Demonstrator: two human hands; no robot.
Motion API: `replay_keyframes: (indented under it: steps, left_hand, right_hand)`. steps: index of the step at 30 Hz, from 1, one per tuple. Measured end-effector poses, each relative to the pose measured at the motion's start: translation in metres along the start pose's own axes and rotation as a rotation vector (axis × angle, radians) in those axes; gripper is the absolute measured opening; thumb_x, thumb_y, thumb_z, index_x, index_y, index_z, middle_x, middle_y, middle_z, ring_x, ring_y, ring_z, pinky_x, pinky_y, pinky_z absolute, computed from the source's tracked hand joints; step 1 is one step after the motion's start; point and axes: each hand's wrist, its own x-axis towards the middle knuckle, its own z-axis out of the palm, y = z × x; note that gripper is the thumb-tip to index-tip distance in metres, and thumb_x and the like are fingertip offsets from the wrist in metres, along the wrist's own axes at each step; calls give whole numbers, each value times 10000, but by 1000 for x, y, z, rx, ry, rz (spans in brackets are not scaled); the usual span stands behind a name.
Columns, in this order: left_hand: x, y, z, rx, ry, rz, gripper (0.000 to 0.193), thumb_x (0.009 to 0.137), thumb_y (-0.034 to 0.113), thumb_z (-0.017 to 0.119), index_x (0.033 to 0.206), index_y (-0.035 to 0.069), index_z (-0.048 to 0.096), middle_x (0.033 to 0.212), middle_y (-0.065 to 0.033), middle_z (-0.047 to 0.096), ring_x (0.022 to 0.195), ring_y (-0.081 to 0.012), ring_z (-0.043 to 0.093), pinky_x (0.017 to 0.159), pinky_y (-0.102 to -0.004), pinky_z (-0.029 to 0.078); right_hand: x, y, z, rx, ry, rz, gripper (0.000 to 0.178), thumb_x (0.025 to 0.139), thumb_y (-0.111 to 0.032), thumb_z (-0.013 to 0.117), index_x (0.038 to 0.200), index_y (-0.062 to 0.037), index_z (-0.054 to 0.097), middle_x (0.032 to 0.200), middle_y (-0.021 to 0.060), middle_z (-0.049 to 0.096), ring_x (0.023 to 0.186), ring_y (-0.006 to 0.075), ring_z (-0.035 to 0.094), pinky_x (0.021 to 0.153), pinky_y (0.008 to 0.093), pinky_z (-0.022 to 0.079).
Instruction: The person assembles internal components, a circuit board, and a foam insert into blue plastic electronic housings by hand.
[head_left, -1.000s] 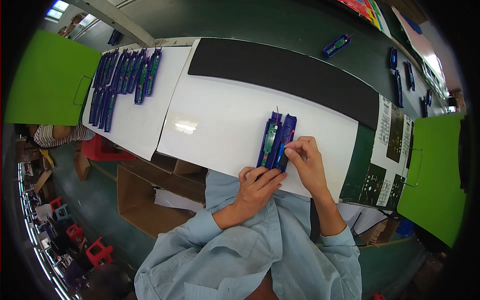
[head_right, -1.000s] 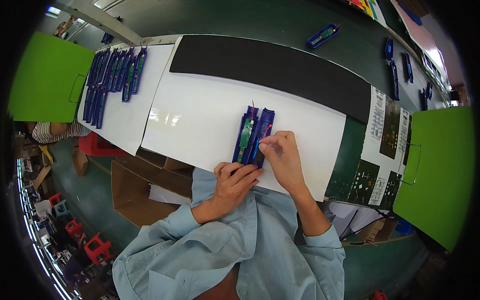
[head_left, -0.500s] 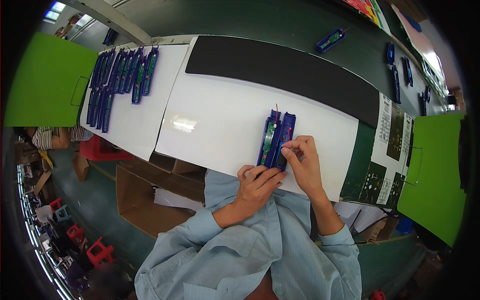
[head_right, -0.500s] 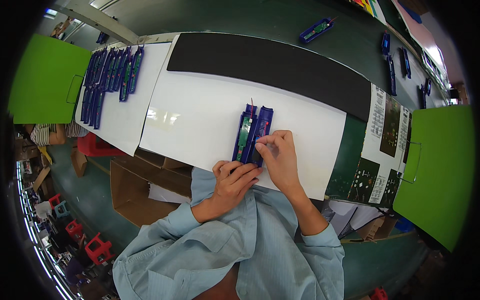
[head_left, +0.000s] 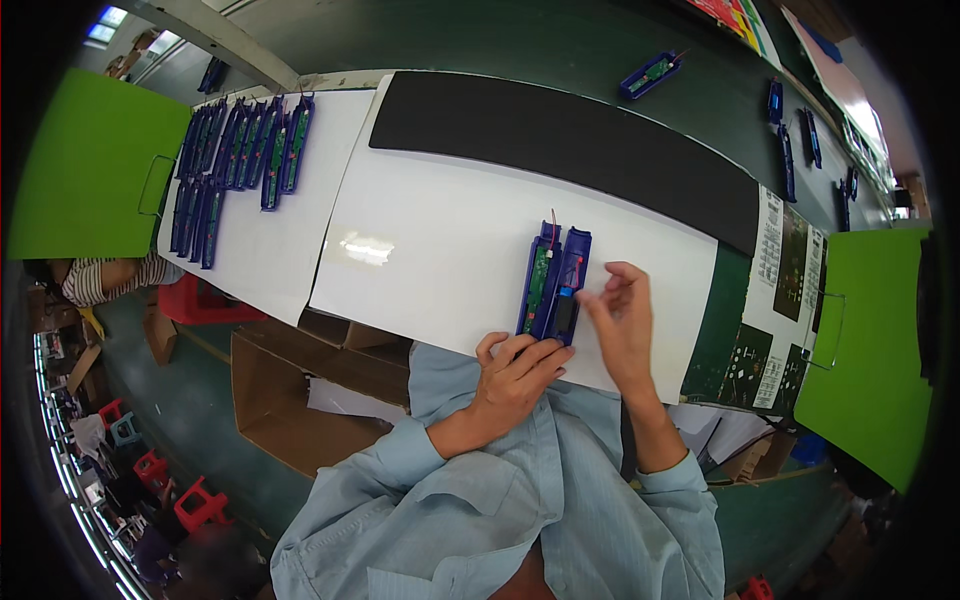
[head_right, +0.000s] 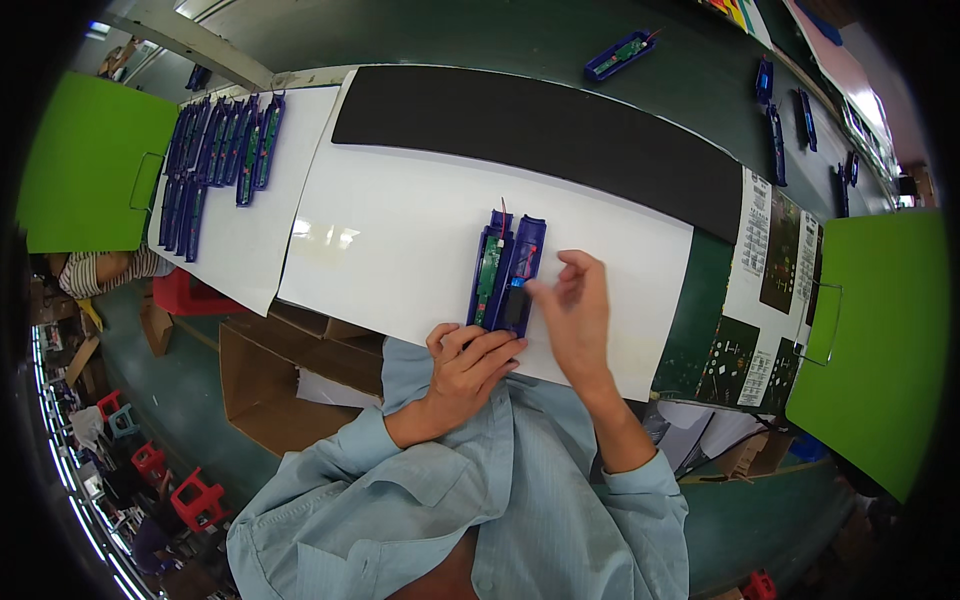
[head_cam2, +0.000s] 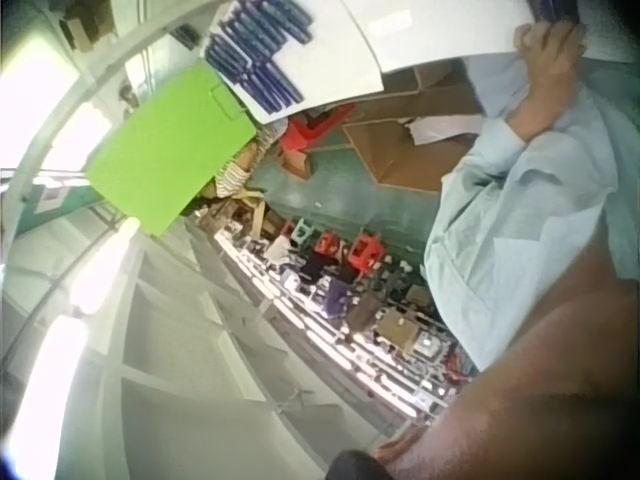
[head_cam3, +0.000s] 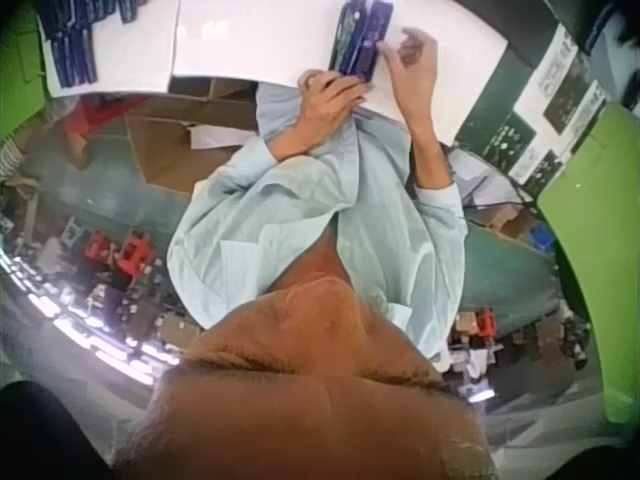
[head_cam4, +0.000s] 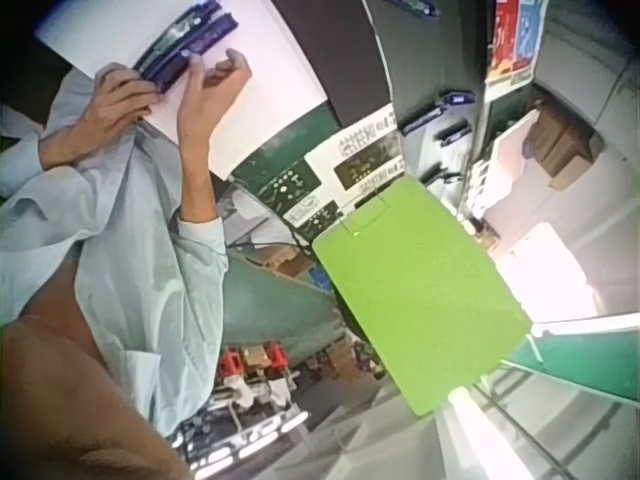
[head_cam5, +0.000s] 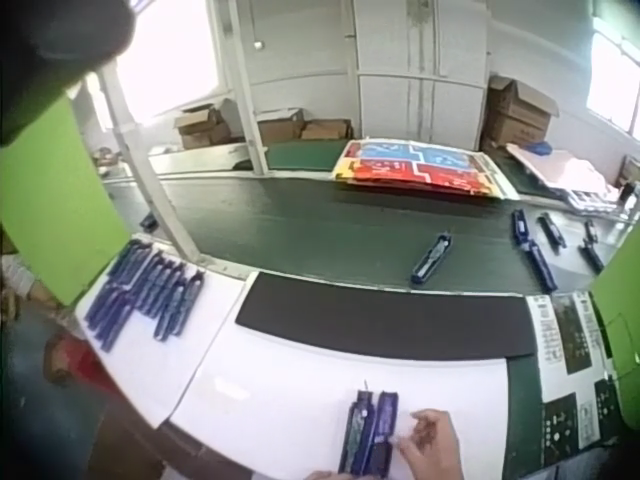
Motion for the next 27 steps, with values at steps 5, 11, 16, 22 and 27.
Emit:
replay_keyframes:
  steps: [5,11,16,22,27]
  left_hand:
    - [-1,1,-1,8,-4,4,314,867,195,766,1178,156,736,1195,50,676,1082,-143,565,1039,-427,303]
    - [10,-2,-20,-114,-36,-35,322,879,162,752,1199,149,715,1189,21,671,1080,-170,585,1028,-430,296]
    - [71,-24,-45,-19,78,-30,335,900,55,691,1226,134,702,1103,-36,645,1074,-232,579,998,-402,316]
    - [110,-40,-29,-64,-118,23,372,925,83,670,1291,153,670,1131,-42,641,1150,-230,546,1030,-420,281]
    - [108,-48,-30,-79,-119,45,250,911,98,703,1157,141,715,1097,-9,673,1105,-190,574,1029,-422,265]
  right_hand:
    - [16,-12,0,-389,-71,-212,142,884,-110,793,938,-34,687,905,47,554,728,158,536,656,286,471]
    - [15,-9,2,-95,-166,5,121,899,-74,769,955,-3,688,920,58,570,790,160,580,716,281,481]
    - [8,-13,1,-102,-171,-79,81,924,-29,722,986,1,680,919,64,570,795,157,576,718,289,469]
    - [3,-2,2,-18,-170,-75,73,933,-11,702,999,-17,672,918,68,568,786,163,577,715,301,472]
    - [2,-7,-1,-34,-188,-99,71,934,-9,699,997,-17,666,939,72,565,787,161,572,705,296,465]
